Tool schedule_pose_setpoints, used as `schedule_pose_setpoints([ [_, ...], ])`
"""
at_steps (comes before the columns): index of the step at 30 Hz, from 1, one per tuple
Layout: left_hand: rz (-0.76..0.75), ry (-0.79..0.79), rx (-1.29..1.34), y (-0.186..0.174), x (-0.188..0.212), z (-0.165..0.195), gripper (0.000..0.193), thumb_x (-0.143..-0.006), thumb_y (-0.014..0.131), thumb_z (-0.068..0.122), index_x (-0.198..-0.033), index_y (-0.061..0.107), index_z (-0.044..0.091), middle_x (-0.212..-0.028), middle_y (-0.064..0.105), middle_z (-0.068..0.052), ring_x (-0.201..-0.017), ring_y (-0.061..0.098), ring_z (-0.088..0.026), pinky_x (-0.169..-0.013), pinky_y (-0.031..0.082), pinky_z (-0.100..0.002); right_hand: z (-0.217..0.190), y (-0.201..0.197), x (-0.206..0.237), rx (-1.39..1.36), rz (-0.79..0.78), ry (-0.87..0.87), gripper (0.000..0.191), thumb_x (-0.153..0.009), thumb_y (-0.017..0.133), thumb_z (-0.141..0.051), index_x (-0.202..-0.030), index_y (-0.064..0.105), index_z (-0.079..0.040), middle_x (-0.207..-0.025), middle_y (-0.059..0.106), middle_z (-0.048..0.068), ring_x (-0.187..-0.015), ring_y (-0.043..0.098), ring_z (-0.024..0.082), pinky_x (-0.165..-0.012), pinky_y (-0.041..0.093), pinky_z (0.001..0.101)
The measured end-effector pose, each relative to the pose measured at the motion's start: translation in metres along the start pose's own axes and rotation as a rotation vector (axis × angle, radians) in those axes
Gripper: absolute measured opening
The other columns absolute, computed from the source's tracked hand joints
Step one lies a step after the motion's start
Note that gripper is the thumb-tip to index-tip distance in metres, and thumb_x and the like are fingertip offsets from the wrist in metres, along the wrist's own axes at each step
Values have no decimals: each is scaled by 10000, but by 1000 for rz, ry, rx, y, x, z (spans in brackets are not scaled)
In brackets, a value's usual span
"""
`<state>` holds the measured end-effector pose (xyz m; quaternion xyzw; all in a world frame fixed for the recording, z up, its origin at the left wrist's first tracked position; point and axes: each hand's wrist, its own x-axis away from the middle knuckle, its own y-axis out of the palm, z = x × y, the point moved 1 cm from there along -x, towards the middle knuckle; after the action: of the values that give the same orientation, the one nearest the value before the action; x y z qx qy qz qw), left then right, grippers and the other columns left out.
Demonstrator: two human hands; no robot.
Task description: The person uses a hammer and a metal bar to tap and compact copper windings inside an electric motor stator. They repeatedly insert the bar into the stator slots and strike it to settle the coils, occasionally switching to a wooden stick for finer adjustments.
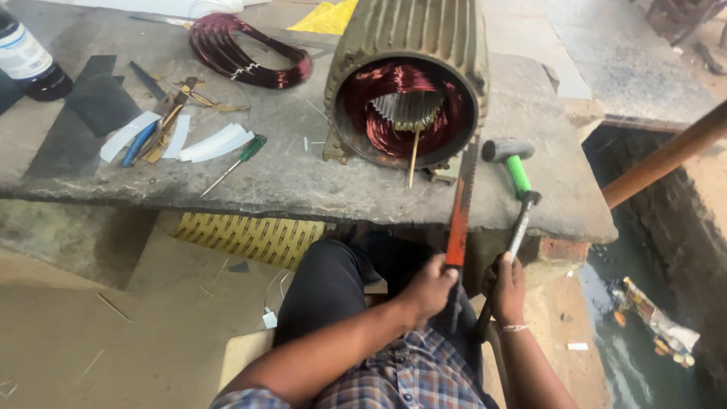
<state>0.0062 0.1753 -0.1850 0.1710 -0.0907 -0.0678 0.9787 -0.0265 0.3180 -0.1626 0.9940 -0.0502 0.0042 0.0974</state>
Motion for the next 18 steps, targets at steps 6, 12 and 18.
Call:
schedule_pose_setpoints([
  [6, -117, -70, -210, -80, 104, 69, 322, -1093, 510, 245, -1334, 604, 53, -903, 551, -39, -792, 526, -132, -729, 502, -300, 8, -9, -2, 14, 12, 20, 321, -1100, 438, -410, -920, 425, -145, -631, 364, -25, -483, 327, 77, -413, 260, 247],
  [12, -19, -234, -1083, -199, 255, 88, 371, -995, 506, 397, -1278, 624, 188, -1008, 750, -147, -971, 740, -323, -870, 552, -425, 13, -8, -4, 14, -10, 11, 345, -1114, 417, -435, -930, 411, -145, -637, 369, -22, -483, 324, 76, -412, 257, 248],
  [18, 328, 153, -1047, -221, 278, 25, 443, -957, 546, 428, -1239, 624, 96, -902, 785, -152, -745, 800, -269, -719, 602, -389, 23, -8, -3, 78, 82, 36, 341, -1100, 386, -451, -949, 440, -150, -648, 394, -8, -481, 339, 96, -419, 273, 261],
])
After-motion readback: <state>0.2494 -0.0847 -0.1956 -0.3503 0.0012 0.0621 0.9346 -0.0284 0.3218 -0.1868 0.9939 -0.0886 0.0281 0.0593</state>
